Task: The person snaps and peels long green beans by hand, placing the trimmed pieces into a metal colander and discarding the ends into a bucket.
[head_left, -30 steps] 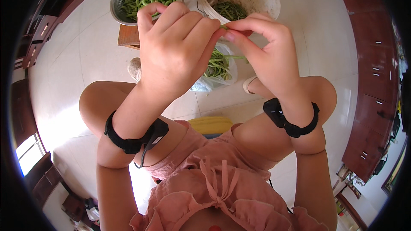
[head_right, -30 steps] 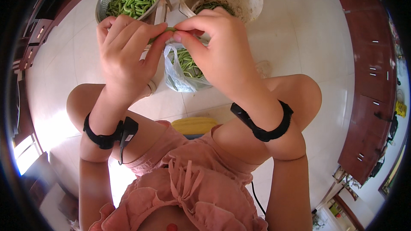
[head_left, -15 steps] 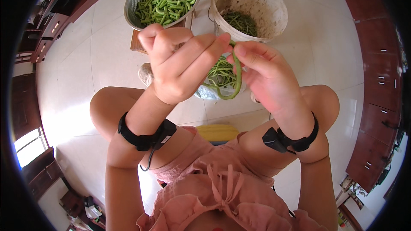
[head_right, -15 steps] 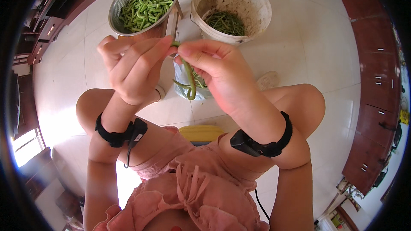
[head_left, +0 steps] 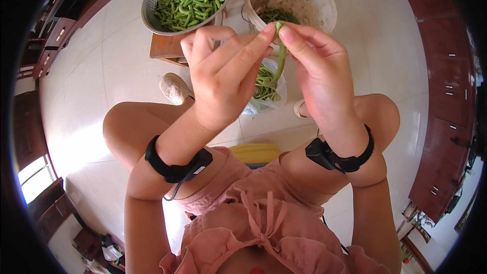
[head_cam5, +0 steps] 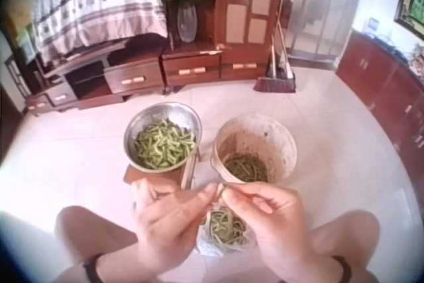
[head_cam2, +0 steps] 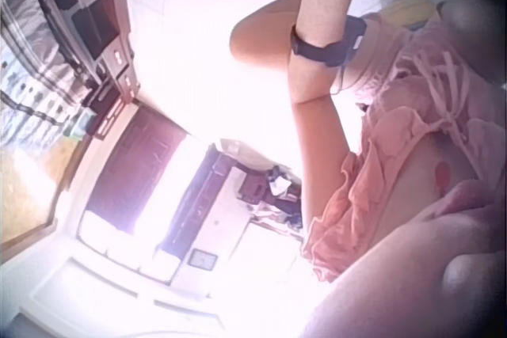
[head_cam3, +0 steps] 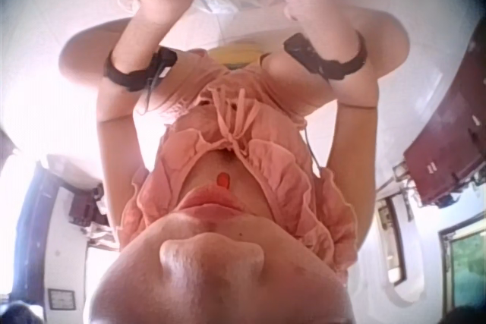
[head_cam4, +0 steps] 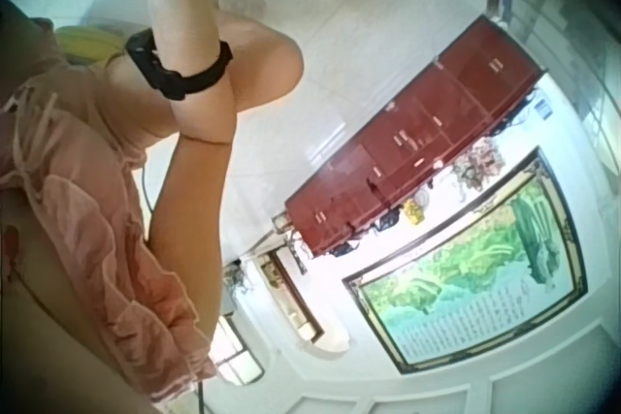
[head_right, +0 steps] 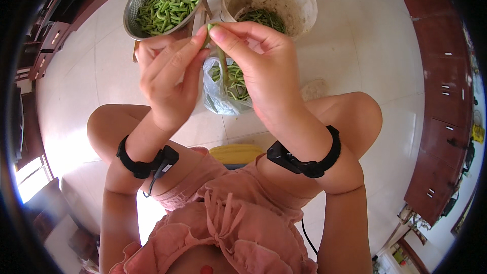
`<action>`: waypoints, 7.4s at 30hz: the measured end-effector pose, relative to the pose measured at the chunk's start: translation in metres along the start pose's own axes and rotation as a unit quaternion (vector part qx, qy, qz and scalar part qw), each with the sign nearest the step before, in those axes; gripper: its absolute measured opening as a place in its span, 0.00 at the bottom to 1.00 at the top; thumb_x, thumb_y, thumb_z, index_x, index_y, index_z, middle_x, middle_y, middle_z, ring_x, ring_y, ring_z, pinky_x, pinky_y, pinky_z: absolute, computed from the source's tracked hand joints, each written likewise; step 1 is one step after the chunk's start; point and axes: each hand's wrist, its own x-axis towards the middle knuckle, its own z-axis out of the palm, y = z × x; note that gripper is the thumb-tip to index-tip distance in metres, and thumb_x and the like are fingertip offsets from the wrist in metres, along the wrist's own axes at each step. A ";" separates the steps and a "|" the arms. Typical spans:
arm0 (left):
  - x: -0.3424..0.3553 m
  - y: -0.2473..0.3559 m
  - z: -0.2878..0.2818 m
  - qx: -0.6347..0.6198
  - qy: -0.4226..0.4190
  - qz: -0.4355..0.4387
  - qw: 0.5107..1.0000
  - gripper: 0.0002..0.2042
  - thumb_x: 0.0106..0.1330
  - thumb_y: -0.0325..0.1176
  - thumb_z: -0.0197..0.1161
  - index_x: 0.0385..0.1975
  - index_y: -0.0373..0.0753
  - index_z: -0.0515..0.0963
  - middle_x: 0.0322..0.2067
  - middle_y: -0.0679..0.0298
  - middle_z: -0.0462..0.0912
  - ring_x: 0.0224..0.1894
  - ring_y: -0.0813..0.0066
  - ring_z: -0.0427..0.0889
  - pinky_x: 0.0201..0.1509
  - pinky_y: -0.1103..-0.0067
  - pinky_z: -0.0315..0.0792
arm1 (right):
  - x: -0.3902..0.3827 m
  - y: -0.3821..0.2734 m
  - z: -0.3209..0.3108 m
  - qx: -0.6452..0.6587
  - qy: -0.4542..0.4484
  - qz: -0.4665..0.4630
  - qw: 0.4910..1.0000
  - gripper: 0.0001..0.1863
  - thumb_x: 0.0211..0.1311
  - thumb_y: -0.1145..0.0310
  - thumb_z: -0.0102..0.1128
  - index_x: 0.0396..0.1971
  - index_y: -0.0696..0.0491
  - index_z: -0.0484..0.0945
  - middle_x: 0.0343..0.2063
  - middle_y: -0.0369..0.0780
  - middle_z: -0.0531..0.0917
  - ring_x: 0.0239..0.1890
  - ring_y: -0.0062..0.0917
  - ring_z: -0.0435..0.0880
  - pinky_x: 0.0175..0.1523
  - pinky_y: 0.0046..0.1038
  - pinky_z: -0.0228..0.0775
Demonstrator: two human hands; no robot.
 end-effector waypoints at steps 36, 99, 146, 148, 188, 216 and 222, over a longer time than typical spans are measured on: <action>0.012 -0.032 0.001 -0.225 -0.294 -0.159 0.915 0.09 0.61 0.23 0.60 0.41 0.37 0.79 0.40 0.62 0.79 0.41 0.73 0.75 0.46 0.79 0.69 | 0.005 -0.062 -0.054 -0.099 -0.106 -0.025 0.989 0.12 0.59 0.72 0.61 0.42 0.60 0.79 0.40 0.40 0.83 0.45 0.20 0.78 0.55 0.23 0.64; -0.075 -0.028 0.069 -0.344 -0.509 -0.335 0.714 0.23 0.57 0.31 0.60 0.55 0.39 0.70 0.50 0.58 0.74 0.49 0.66 0.76 0.53 0.73 0.70 | -0.009 -0.158 -0.050 0.252 -0.057 -0.087 0.962 0.03 0.60 0.76 0.47 0.30 0.53 0.65 0.29 0.36 0.63 0.38 0.23 0.60 0.52 0.35 0.46; -0.003 -0.099 -0.092 -0.576 -0.104 -0.448 0.676 0.14 0.71 0.37 0.45 0.45 0.34 0.70 0.36 0.67 0.71 0.42 0.76 0.70 0.52 0.79 0.62 | -0.013 -0.129 -0.220 0.013 0.209 -0.188 0.960 0.10 0.66 0.63 0.54 0.34 0.56 0.73 0.31 0.35 0.73 0.36 0.20 0.70 0.44 0.29 0.60; -0.003 -0.098 -0.092 -0.573 -0.102 -0.443 0.682 0.14 0.72 0.37 0.44 0.45 0.33 0.70 0.35 0.68 0.71 0.42 0.76 0.70 0.51 0.79 0.62 | -0.013 -0.128 -0.216 0.009 0.233 -0.194 0.953 0.10 0.66 0.63 0.54 0.33 0.56 0.73 0.30 0.36 0.73 0.36 0.21 0.70 0.44 0.29 0.60; 0.031 -0.096 -0.064 -0.485 0.023 -0.562 0.669 0.08 0.72 0.36 0.47 0.32 0.41 0.70 0.29 0.72 0.66 0.33 0.80 0.64 0.43 0.81 0.61 | -0.018 -0.121 -0.201 0.042 0.209 -0.255 0.943 0.10 0.66 0.67 0.55 0.38 0.59 0.72 0.33 0.36 0.72 0.38 0.20 0.66 0.42 0.25 0.57; 0.059 -0.071 0.018 -0.359 -0.083 -0.387 0.845 0.15 0.68 0.40 0.55 0.43 0.33 0.78 0.40 0.63 0.82 0.45 0.79 0.78 0.49 0.80 0.70 | 0.025 -0.070 -0.124 -0.413 0.284 -0.359 0.787 0.12 0.62 0.69 0.59 0.44 0.55 0.75 0.33 0.36 0.81 0.38 0.23 0.77 0.48 0.27 0.67; -0.010 -0.067 0.093 0.120 -0.332 -0.159 0.922 0.29 0.60 0.44 0.62 0.59 0.39 0.65 0.48 0.49 0.77 0.55 0.58 0.75 0.60 0.71 0.65 | 0.058 0.033 -0.170 -0.762 -0.015 0.060 0.644 0.31 0.57 0.64 0.62 0.61 0.52 0.65 0.49 0.46 0.78 0.54 0.38 0.76 0.57 0.34 0.66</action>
